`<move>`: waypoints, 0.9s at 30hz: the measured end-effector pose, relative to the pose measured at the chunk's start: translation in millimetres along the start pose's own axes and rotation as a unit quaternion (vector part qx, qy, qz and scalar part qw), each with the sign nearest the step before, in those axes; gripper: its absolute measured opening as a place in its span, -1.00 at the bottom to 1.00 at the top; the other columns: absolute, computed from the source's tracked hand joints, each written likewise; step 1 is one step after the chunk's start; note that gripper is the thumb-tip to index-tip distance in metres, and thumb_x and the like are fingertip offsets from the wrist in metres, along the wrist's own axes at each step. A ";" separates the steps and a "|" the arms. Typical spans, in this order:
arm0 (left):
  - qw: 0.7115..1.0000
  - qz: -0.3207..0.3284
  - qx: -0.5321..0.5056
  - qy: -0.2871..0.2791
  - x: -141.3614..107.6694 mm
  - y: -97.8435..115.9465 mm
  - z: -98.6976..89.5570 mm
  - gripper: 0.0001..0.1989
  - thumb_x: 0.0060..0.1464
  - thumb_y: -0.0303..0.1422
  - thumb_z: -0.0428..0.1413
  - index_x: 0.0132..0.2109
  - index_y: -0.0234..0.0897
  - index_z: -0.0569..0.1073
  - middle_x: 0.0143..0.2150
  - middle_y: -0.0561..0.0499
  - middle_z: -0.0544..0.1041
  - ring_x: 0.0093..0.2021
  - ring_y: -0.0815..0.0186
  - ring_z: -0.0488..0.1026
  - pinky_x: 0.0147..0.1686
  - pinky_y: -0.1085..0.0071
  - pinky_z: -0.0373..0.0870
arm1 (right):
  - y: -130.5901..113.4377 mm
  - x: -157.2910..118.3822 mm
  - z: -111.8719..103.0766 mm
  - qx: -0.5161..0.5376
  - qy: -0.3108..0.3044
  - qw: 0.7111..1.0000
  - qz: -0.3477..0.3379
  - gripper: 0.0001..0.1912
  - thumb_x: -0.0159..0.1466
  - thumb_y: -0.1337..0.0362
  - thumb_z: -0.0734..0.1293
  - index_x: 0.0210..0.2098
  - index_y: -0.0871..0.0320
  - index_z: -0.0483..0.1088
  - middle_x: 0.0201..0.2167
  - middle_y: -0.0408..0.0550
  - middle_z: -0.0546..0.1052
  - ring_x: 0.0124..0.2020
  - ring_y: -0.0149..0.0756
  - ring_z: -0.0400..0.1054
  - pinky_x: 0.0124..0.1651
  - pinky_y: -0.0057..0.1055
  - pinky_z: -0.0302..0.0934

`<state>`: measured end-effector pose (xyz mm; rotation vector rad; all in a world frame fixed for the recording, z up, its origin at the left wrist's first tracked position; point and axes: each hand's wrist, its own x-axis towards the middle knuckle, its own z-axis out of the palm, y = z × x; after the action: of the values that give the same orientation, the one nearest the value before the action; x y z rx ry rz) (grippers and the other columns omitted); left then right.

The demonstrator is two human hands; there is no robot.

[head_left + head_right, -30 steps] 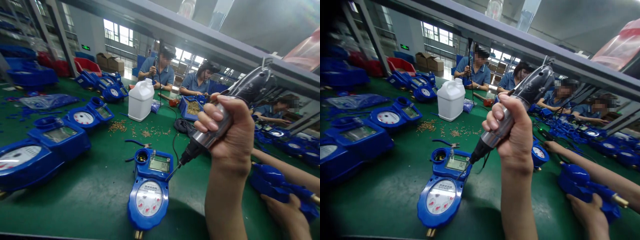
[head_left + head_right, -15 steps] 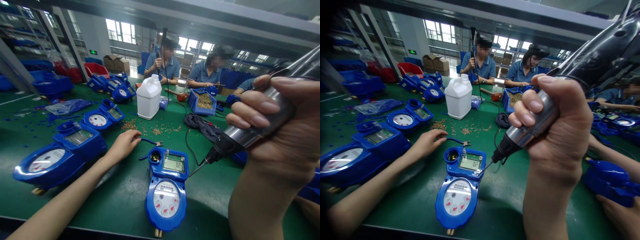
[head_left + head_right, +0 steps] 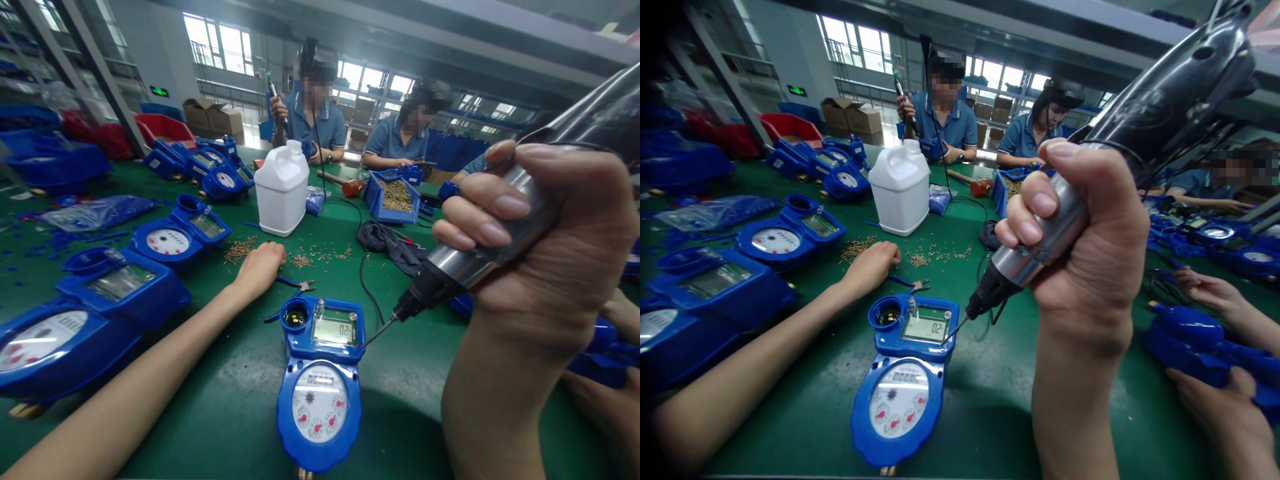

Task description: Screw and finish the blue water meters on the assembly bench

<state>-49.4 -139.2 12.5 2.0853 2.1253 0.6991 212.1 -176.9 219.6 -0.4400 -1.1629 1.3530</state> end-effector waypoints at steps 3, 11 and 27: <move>0.998 0.002 -0.048 0.044 -26.1 18.7 -36.1 -0.84 0.22 -0.41 -0.07 -0.20 -0.36 0.39 -0.27 -0.04 0.46 -0.23 0.30 0.41 -0.19 0.34 0.34 | -1.9 -5.1 0.6 0.000 -0.021 1.000 -0.004 -0.89 0.17 0.33 0.21 -0.49 0.19 0.22 -0.74 -0.31 0.10 -0.76 -0.57 0.01 -0.72 -0.62 0.01; 0.966 0.089 -0.233 0.071 -166.1 89.1 -95.5 -0.87 0.23 -0.39 -0.02 -0.16 -0.16 0.42 -0.20 0.08 0.45 -0.22 0.43 0.39 -0.28 0.57 0.31 | -3.8 -31.8 15.6 0.013 -0.125 0.992 0.003 -0.94 0.20 0.35 0.23 -0.42 0.17 0.26 -0.71 -0.30 0.11 -0.74 -0.52 0.02 -0.69 -0.56 0.01; 0.934 0.159 -0.317 0.036 -192.1 135.0 -67.3 -0.90 0.20 -0.50 0.03 -0.29 -0.23 0.36 -0.35 0.11 0.41 -0.30 0.42 0.29 -0.28 0.45 0.19 | -18.0 -69.2 40.8 -0.001 -0.136 0.990 0.025 -0.79 0.15 0.11 0.34 -0.37 0.04 0.24 -0.74 -0.32 0.09 -0.78 -0.48 -0.02 -0.70 -0.45 -0.08</move>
<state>64.1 -346.5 74.3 2.0349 1.3173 1.3024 200.7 -258.3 224.7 -0.2931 -1.3845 1.4892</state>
